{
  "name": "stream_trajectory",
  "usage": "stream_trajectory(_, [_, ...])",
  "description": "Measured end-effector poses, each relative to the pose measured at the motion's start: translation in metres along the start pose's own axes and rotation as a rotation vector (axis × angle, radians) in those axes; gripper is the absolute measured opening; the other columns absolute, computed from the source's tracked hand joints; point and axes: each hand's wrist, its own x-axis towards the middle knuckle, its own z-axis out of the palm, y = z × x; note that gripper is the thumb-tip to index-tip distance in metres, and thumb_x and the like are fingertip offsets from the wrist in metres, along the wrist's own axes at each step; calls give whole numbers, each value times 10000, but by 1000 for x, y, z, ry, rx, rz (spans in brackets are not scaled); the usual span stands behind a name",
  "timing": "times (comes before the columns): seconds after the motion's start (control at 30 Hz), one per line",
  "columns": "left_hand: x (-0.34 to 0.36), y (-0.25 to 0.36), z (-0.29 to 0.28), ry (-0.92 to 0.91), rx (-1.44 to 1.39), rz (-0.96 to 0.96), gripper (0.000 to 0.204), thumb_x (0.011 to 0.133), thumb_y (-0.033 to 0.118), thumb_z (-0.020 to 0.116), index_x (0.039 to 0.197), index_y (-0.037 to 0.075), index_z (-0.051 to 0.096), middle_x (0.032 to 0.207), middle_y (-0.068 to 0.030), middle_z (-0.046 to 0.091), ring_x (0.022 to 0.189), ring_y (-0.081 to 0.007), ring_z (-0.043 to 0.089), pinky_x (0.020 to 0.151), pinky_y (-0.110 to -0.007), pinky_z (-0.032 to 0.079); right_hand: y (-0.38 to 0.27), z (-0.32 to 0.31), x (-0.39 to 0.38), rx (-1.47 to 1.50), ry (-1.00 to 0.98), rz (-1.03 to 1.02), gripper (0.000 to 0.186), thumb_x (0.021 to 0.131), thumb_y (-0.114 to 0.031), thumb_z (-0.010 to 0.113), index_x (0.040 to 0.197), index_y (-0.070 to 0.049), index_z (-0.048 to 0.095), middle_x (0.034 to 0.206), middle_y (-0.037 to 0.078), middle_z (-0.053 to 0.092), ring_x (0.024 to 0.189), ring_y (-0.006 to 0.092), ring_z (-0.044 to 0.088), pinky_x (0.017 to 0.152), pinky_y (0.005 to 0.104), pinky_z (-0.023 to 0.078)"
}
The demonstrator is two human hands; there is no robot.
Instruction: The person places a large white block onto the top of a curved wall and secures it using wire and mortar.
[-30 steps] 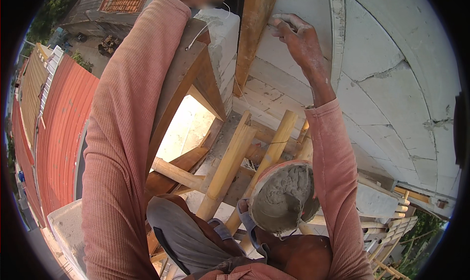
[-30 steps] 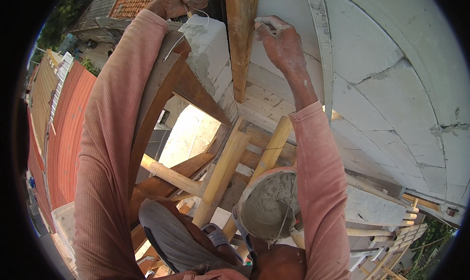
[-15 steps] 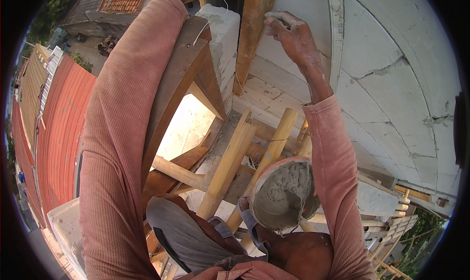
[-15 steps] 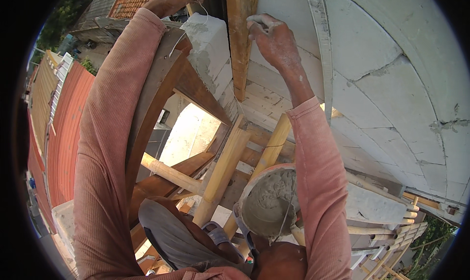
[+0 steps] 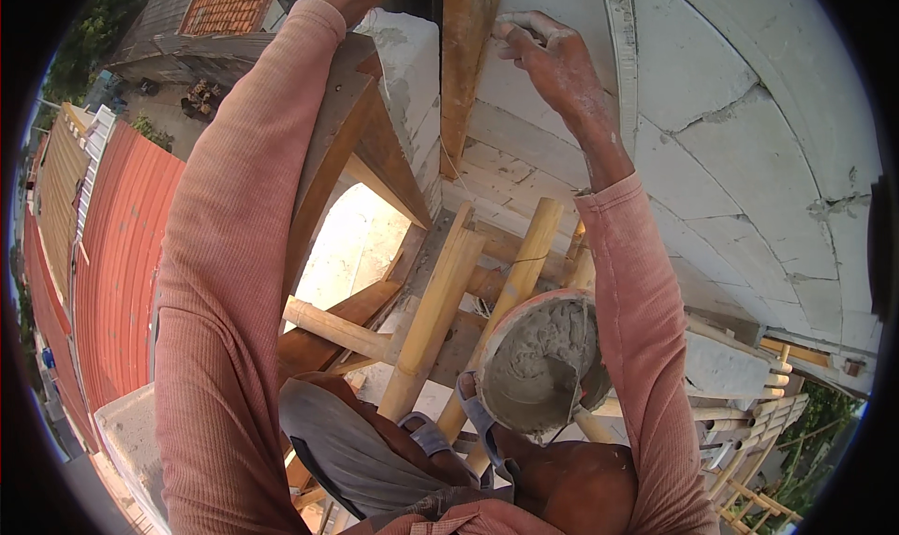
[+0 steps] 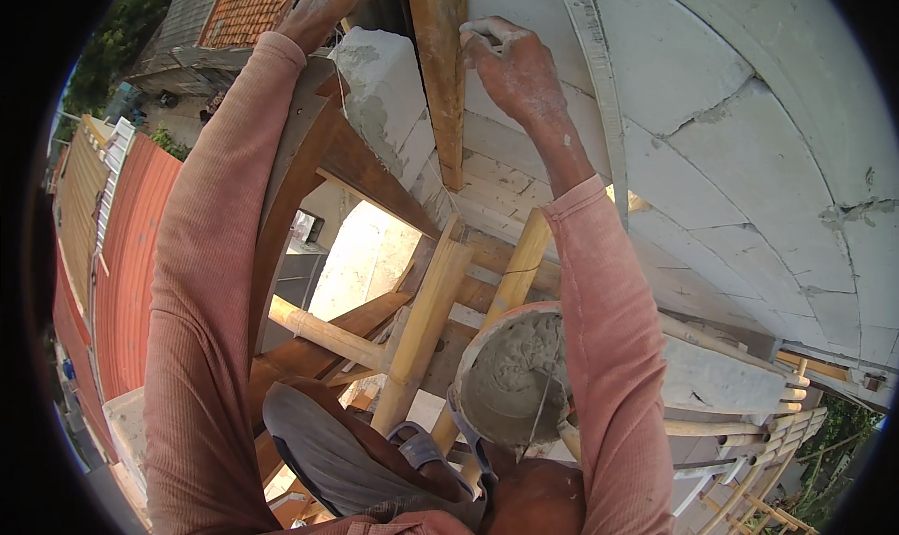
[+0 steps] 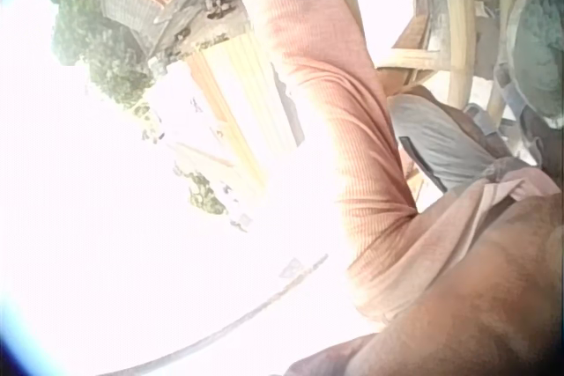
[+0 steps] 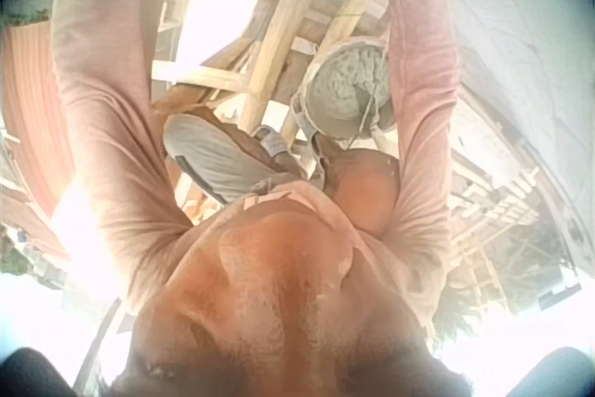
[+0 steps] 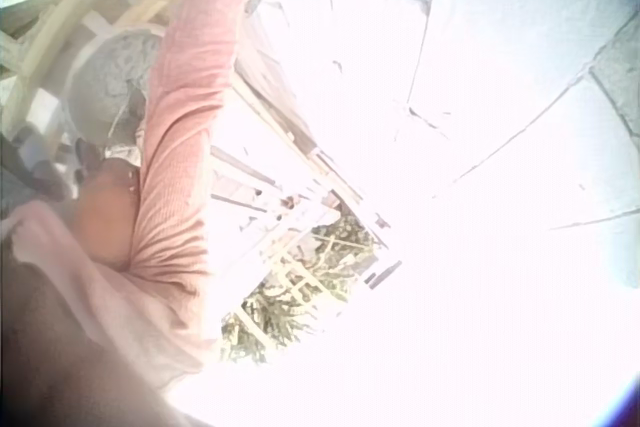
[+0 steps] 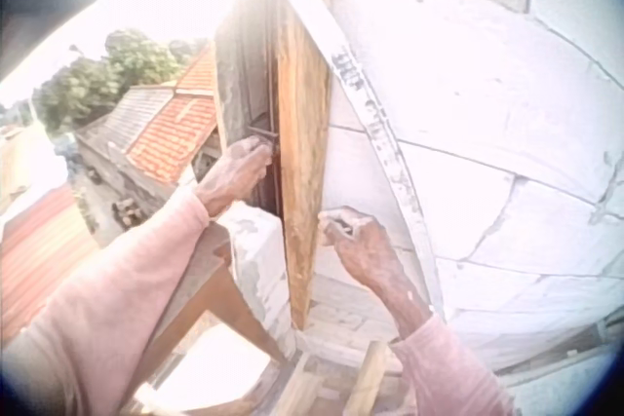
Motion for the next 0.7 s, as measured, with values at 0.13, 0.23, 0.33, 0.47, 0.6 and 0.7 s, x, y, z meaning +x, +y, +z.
stream_trajectory(0.13, [-4, -10, 7, 349, 635, 247, 268, 1045, 324, 505, 996, 80, 607, 807, -40, 560, 786, -117, 576, 664, -249, 425, -3, -2, -5, -12, -9, 15, 370, 994, -317, 599, 1220, -56, 733, 925, 141, 758, 902, 256, 724, 884, 388, 536])
stream_trajectory(0.23, [-11, -13, 19, 220, -392, -349, 185, 989, 277, 518, 862, 142, 521, 682, -14, 514, 508, -118, 474, 449, -260, 353, -8, -14, -12, -129, -33, 45, 357, 998, -322, 603, 1221, -76, 734, 925, 141, 754, 900, 256, 725, 873, 390, 537])
stream_trajectory(0.33, [-13, 13, 49, 388, -542, -530, 214, 1019, 278, 513, 852, 145, 494, 661, 6, 501, 455, -112, 426, 401, -260, 326, -12, -27, -21, -140, -65, 85, 343, 1001, -327, 610, 1216, -89, 733, 907, 134, 749, 877, 248, 718, 857, 398, 539])
stream_trajectory(0.47, [-4, -42, 11, 187, -750, -423, 187, 1037, 149, 439, 1035, 31, 584, 825, -43, 613, 680, -139, 546, 666, -307, 498, -11, -26, -24, -126, -87, 77, 340, 1008, -333, 609, 1210, -88, 731, 879, 115, 741, 841, 235, 704, 837, 399, 541])
stream_trajectory(0.6, [-49, 33, 76, 409, -556, -603, 170, 1031, 137, 438, 1071, 46, 576, 923, -25, 634, 813, -122, 597, 795, -302, 487, -9, -28, -28, -85, -60, 26, 366, 1014, -366, 610, 1201, -77, 736, 887, 121, 742, 825, 215, 693, 821, 393, 539])
stream_trajectory(0.7, [-87, 80, 102, 213, -427, -495, 182, 1042, 186, 487, 1103, 76, 619, 1059, -5, 651, 970, -118, 618, 903, -300, 458, -15, -27, -27, 112, -26, 18, 414, 1015, -400, 613, 1196, -48, 735, 909, 128, 751, 853, 219, 698, 830, 388, 538])
